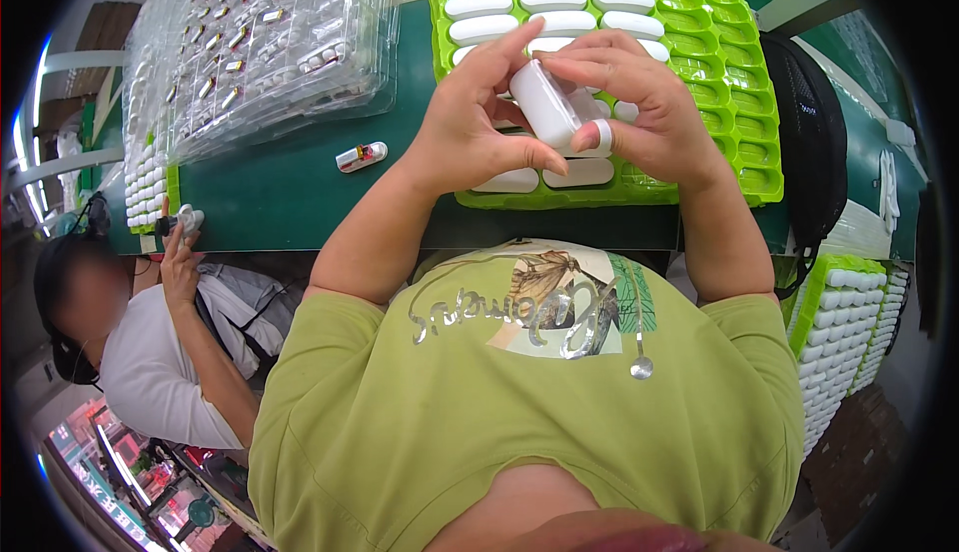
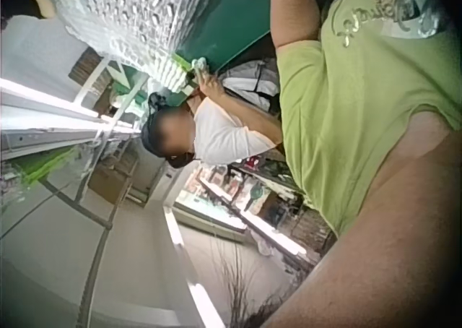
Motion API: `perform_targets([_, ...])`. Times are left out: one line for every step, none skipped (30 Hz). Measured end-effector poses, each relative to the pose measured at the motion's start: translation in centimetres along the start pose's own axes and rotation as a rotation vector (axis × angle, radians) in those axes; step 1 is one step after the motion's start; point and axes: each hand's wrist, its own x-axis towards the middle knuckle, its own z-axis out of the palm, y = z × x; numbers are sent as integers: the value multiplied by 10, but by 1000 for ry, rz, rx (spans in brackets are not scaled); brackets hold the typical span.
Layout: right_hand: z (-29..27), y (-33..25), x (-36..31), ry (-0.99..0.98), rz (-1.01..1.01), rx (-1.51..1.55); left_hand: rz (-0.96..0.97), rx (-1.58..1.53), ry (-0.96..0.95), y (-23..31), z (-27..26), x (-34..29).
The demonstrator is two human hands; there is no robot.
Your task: The person assembles small white electronic cases by inserting cylindrical batteries into the case halves and closing them. They repeatedly pick up case halves from a green tray, insert batteries, and place the assembled units into a clear plastic tray. A hammer is briefly used to tap a case closed.
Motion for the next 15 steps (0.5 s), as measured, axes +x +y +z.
perform_targets([2, 2, 0, 22, -22, 14, -4, 8, -6, 1, 0, 1])
perform_targets([3, 3, 0, 43, -46, 25, 30, 8, 7, 3, 0, 2])
perform_targets([2, 5, 0, 60, -78, -30, 28, -3, 21, 1, -3, 2])
perform_targets([1, 7, -2, 77, -109, -86, 26, -14, 35, -4, -8, 0])
perform_targets([0, 8, 0, 92, -146, -141, 27, -22, 53, -4, -11, 1])
perform_targets([1, 5, 1, 134, -131, -163, 17, 41, 118, -2, -9, 1])
perform_targets([4, 1, 3, 174, -145, -204, 66, 169, 154, 0, -8, 0])
perform_targets([6, -5, 6, 214, -157, -249, 116, 292, 189, 3, -5, -1])
perform_targets([6, -8, 9, 256, -169, -295, 166, 414, 225, 6, -1, -1])
perform_targets([7, -4, 7, 311, -224, -351, 304, 522, 284, 9, 3, 1])
perform_targets([7, -6, 8, 336, -238, -376, 357, 500, 333, 11, 5, 6])
perform_targets([7, -10, 10, 362, -250, -402, 409, 476, 380, 13, 6, 11])
perform_targets([8, -15, 12, 389, -262, -428, 462, 451, 426, 15, 8, 16])
perform_targets([11, -18, 16, 409, -285, -421, 509, 402, 489, 22, 14, 22])
perform_targets([12, -22, 21, 422, -291, -427, 587, 452, 541, 25, 14, 30])
